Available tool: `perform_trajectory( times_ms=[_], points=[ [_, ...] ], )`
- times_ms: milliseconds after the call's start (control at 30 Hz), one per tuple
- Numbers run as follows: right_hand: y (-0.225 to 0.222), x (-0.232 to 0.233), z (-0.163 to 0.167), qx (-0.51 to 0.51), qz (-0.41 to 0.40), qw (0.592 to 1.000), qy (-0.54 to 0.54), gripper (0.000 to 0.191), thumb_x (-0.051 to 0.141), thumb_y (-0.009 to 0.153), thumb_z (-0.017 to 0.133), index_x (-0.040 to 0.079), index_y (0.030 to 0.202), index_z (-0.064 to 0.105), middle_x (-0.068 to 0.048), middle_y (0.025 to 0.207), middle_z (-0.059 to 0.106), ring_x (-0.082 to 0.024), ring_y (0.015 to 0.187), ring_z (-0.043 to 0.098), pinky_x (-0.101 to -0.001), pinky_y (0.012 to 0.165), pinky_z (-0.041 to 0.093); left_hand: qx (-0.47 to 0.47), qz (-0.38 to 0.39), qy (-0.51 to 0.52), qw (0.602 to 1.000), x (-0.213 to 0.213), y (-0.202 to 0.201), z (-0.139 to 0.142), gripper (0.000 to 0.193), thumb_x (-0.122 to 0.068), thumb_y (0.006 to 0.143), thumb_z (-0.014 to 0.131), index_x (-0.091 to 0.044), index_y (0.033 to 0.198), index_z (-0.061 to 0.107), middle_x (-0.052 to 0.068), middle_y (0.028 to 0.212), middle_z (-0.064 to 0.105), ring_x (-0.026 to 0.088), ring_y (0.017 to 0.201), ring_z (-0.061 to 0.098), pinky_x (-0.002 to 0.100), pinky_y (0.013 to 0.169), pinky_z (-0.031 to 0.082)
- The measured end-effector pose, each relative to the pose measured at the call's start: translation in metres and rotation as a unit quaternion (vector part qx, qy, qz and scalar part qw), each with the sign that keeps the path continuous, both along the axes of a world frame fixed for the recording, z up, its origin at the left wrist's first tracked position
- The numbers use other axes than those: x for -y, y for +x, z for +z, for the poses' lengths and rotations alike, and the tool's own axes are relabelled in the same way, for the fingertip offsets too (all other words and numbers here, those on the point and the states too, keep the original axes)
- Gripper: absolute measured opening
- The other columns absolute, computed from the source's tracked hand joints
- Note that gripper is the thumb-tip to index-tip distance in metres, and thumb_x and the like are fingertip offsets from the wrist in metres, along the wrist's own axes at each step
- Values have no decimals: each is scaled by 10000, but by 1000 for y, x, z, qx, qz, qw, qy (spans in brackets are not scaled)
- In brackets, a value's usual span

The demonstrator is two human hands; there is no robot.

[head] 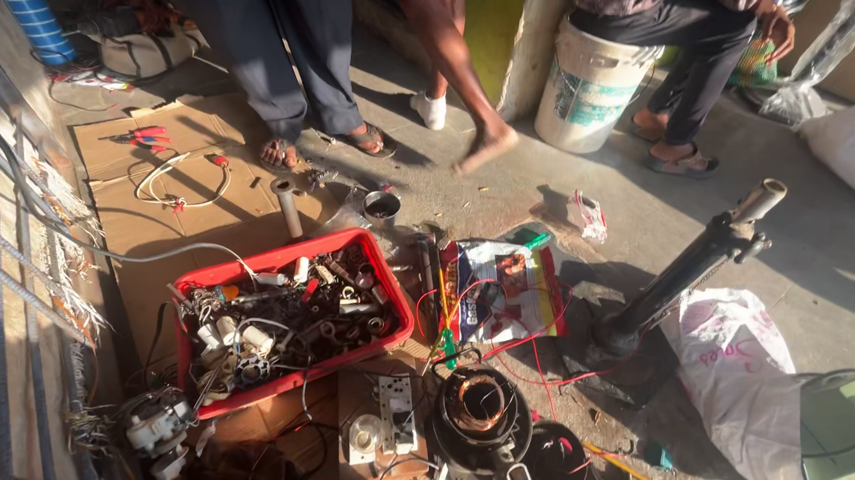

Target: The person sits on the floor and works on a motor stator, using pliers to strip and adjust copper wires. They repeatedly strip insulation from wire ends and insert them into the stator slots, occasionally using a knife to assist with wire preparation.

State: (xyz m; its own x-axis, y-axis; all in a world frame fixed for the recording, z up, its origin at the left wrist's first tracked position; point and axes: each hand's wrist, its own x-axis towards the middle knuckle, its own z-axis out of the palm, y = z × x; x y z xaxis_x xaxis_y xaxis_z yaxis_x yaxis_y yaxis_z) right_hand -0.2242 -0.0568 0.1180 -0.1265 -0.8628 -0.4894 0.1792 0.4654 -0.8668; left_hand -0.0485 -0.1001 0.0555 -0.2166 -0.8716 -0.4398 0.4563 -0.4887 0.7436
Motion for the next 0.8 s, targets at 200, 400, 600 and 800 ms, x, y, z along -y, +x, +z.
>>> perform_trajectory(
  times_ms=[200,400,600,800],
  points=[
    [-14,-86,-30,-20,24,999,-16,617,31,771,815,29,1318,530,-94,1047,797,-168,940,740,-321,827,612,75,18,-69,995,-50,10,17,359,-149,959,700,-33,1298,671,40,1063,740,71,871,673,215,777,544],
    [-11,-100,-34,-123,132,984,-11,634,46,820,786,12,1360,456,-77,983,819,-145,916,754,-300,847,600,100,33,-145,984,-60,-6,26,325,-95,961,728,16,1266,699,58,1137,751,63,926,678,201,814,550],
    [9,-87,-6,-246,184,944,-121,895,140,800,826,5,1538,338,-74,908,820,-221,1054,708,-381,1053,462,111,24,-159,981,-64,-16,43,288,-23,966,741,35,1244,697,86,1054,744,74,885,674,221,793,577],
    [12,-86,-18,-328,180,920,-119,979,251,729,897,3,1519,374,-249,1386,557,-352,1312,552,-444,1058,458,112,-5,-144,983,-68,-12,36,306,-19,947,735,43,1241,675,116,1083,758,120,983,732,258,889,622]
  ],
)
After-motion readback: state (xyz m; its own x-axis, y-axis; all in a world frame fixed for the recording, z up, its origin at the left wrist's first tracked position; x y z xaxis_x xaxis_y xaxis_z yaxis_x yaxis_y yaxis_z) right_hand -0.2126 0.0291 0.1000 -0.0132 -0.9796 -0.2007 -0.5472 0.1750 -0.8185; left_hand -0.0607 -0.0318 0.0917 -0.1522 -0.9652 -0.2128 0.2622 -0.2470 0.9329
